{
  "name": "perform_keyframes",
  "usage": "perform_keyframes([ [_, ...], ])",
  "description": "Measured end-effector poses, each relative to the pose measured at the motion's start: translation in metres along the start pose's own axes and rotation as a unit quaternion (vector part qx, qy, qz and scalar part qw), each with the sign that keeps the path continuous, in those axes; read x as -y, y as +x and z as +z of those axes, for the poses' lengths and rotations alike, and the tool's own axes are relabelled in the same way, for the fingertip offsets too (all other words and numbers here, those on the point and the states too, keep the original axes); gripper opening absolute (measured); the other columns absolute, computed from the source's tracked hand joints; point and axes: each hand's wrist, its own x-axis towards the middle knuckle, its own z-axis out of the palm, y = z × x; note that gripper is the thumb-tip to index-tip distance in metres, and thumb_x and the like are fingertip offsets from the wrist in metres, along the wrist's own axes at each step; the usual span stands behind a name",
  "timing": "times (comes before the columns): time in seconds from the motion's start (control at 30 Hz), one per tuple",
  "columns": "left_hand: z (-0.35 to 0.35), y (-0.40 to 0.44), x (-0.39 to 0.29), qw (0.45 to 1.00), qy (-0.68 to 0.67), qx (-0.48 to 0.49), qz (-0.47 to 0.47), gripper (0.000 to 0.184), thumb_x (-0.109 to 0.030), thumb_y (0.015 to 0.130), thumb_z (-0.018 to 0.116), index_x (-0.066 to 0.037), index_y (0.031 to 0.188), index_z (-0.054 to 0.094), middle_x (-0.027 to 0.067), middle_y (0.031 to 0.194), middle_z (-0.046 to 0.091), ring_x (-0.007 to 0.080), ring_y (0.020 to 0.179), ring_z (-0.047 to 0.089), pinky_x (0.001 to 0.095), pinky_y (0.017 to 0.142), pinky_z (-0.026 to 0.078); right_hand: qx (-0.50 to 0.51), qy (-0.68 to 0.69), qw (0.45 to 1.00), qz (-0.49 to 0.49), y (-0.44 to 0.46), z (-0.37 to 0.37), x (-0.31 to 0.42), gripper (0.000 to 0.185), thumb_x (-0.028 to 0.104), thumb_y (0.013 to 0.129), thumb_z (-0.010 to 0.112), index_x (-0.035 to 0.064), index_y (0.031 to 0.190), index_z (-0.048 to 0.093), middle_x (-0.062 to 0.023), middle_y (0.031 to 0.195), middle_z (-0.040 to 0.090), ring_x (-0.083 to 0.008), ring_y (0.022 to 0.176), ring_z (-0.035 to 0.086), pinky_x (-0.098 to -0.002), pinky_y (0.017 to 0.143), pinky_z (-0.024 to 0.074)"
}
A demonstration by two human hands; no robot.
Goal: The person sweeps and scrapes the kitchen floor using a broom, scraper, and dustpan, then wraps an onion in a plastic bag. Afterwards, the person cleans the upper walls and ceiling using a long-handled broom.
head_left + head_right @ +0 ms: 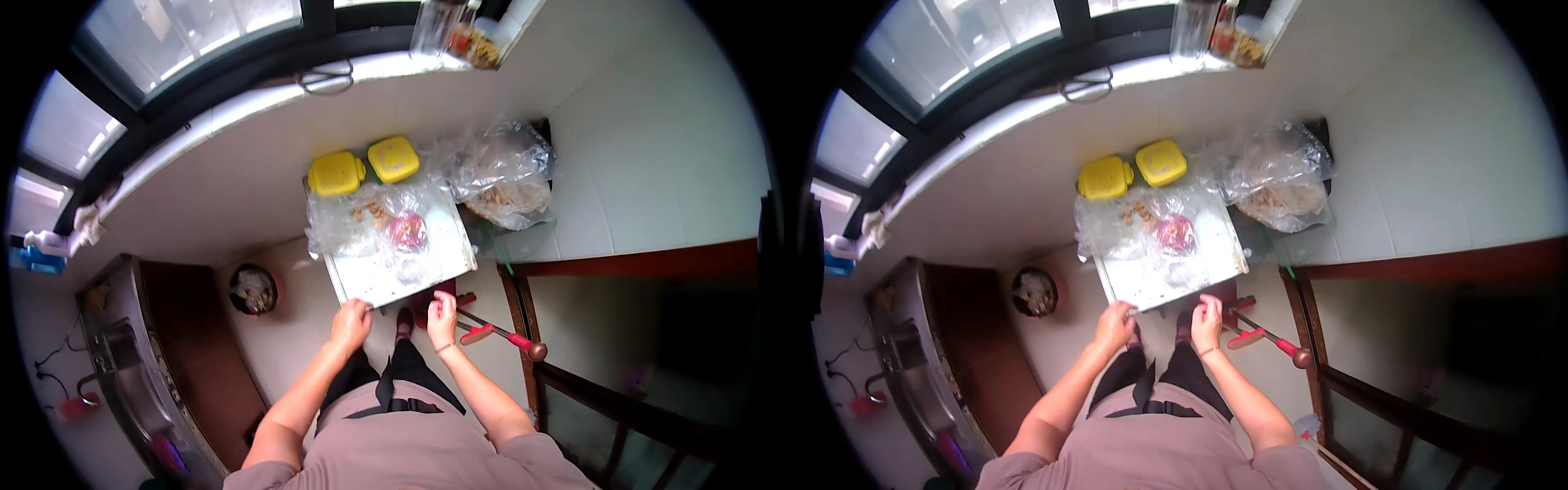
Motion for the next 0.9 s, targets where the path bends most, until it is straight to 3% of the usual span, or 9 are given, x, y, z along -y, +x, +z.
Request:
perform_keyframes([
  [0.1,-0.019,-0.034,0.011,0.995,-0.012,0.099,-0.013,0.019,-0.011,0.076,0.052,-0.006,0.09,0.064,0.017,0.091,0.059,0.0357,0.087,0.057,0.0436,0.076,0.047,0.095,-0.041,0.994,-0.039,-0.033,-0.008,-0.002,0.019,0.005,0.078,0.053,0.0023,0.097,0.056,-0.0132,0.088,0.057,-0.0243,0.077,0.059,-0.0316,0.07,0.0478],
  [0.17,-0.038,-0.051,0.011,0.991,-0.005,0.128,-0.048,0.02,-0.013,0.078,0.051,-0.006,0.09,0.065,0.0174,0.091,0.059,0.0362,0.087,0.057,0.0437,0.077,0.047,0.174,-0.042,0.984,0.016,-0.056,-0.018,-0.006,0.019,0.006,0.077,0.053,0.0031,0.095,0.057,-0.0158,0.086,0.059,-0.0314,0.08,0.059,-0.0362,0.071,0.048],
  [0.23,-0.048,-0.066,0.023,0.992,-0.008,0.112,-0.055,0.019,-0.013,0.078,0.051,-0.006,0.089,0.065,0.0176,0.089,0.06,0.0361,0.085,0.058,0.0427,0.077,0.047,0.24,-0.104,0.965,-0.009,-0.083,-0.023,-0.045,0.021,0.01,0.076,0.051,0.0048,0.096,0.058,-0.0182,0.092,0.06,-0.0351,0.085,0.059,-0.0413,0.075,0.0478],
  [0.37,-0.057,-0.082,0.054,0.993,-0.017,0.095,-0.062,0.023,-0.013,0.077,0.05,-0.005,0.091,0.066,0.0183,0.09,0.061,0.0345,0.086,0.058,0.0406,0.079,0.047,0.344,-0.258,0.886,0.175,-0.13,-0.063,-0.045,0.03,0.015,0.076,0.05,0.0087,0.104,0.06,-0.019,0.106,0.059,-0.0353,0.099,0.056,-0.0419,0.084,0.0459],
  [0.5,-0.061,-0.081,0.063,0.987,0.001,0.155,-0.051,0.023,-0.013,0.077,0.051,-0.005,0.092,0.066,0.0186,0.091,0.062,0.0315,0.085,0.061,0.0375,0.079,0.047,0.299,-0.288,0.866,0.277,-0.196,-0.092,-0.063,0.033,0.013,0.075,0.047,0.0096,0.106,0.061,-0.0176,0.106,0.06,-0.0318,0.102,0.056,-0.0404,0.088,0.0443],
  [0.63,-0.058,-0.083,0.056,0.983,0.006,0.174,-0.054,0.02,-0.011,0.079,0.054,-0.003,0.094,0.065,0.018,0.086,0.064,0.0261,0.078,0.064,0.0328,0.074,0.049,0.314,-0.293,0.823,0.372,-0.263,-0.108,-0.118,0.032,0.013,0.075,0.051,0.0102,0.105,0.062,-0.0153,0.107,0.061,-0.0299,0.101,0.057,-0.0387,0.086,0.0453],
  [0.7,-0.05,-0.086,0.062,0.987,-0.054,0.14,-0.051,0.02,-0.01,0.08,0.054,-0.001,0.094,0.065,0.0176,0.086,0.065,0.0245,0.079,0.064,0.0323,0.073,0.049,0.304,-0.294,0.799,0.428,-0.292,-0.115,-0.144,0.03,0.01,0.075,0.052,0.0085,0.102,0.063,-0.0168,0.106,0.061,-0.0304,0.101,0.058,-0.0392,0.086,0.0457],
  [0.77,-0.05,-0.099,0.04,0.987,-0.067,0.136,-0.053,0.018,-0.008,0.082,0.054,0.002,0.094,0.063,0.0129,0.08,0.066,0.0163,0.073,0.062,0.0278,0.068,0.048,0.292,-0.288,0.788,0.458,-0.3,-0.138,-0.125,0.028,0.009,0.075,0.052,0.0065,0.101,0.064,-0.0187,0.106,0.06,-0.0316,0.101,0.058,-0.04,0.086,0.0457],
  [0.9,-0.011,-0.128,0.038,0.977,-0.093,0.177,-0.067,0.017,-0.005,0.083,0.053,0.004,0.093,0.062,0.0085,0.077,0.064,0.0126,0.069,0.059,0.0248,0.064,0.047,0.22,-0.215,0.839,0.449,-0.317,-0.181,-0.12,0.027,0.008,0.077,0.048,0.0052,0.099,0.063,-0.0199,0.108,0.059,-0.0347,0.102,0.056,-0.0408,0.086,0.0451],
])
